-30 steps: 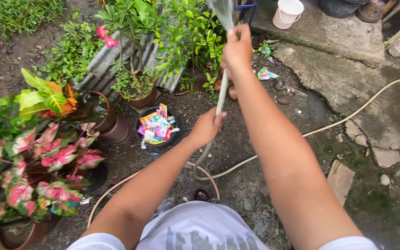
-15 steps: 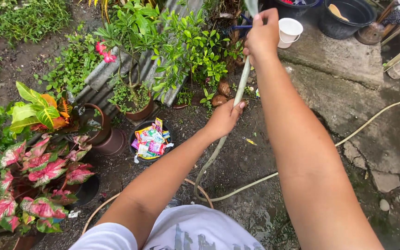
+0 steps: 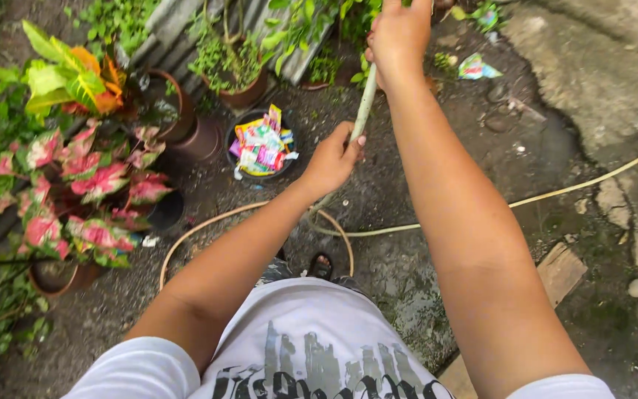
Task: Watering various potted and ground plants in a garden using a water hose.
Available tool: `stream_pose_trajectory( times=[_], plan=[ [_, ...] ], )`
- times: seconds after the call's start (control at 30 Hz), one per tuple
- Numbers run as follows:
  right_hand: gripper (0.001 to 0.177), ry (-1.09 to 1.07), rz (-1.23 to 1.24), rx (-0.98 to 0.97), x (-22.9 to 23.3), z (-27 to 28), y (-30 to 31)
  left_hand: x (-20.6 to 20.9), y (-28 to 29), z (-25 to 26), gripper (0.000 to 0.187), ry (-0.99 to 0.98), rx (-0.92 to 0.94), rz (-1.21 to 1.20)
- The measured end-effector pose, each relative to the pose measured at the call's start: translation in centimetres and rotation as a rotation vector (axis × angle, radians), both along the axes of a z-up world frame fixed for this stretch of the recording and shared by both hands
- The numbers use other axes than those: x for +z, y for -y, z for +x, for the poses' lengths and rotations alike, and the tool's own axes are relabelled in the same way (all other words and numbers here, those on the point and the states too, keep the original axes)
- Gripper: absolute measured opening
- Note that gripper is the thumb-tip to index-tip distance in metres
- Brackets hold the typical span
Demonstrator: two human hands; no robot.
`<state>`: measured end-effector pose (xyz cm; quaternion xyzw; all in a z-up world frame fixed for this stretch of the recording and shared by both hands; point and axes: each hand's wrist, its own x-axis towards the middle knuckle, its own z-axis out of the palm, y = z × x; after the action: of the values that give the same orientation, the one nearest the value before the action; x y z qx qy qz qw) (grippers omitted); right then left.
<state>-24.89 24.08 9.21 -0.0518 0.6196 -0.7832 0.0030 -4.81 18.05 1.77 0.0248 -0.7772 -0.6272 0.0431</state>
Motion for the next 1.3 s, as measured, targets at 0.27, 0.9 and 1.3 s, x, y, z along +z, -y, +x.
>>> stream_pose_trajectory(
  times=[0.27,0.9,1.3],
  plan=[
    [0.021,0.125,-0.049,0.13,-3.3,4.5,4.6,-2.0,2.9,3.0,0.03,0.094,0.187,0.033],
    [0.033,0.327,-0.167,0.325,1.4,9.0,8.1,-1.4,8.0,-2.9,0.032,0.072,0.244,-0.019],
    [0.02,-0.003,-0.103,0.232,1.9,3.3,12.1,-1.0,13.1,-11.4,0.009,-0.183,0.132,-0.123]
  ],
)
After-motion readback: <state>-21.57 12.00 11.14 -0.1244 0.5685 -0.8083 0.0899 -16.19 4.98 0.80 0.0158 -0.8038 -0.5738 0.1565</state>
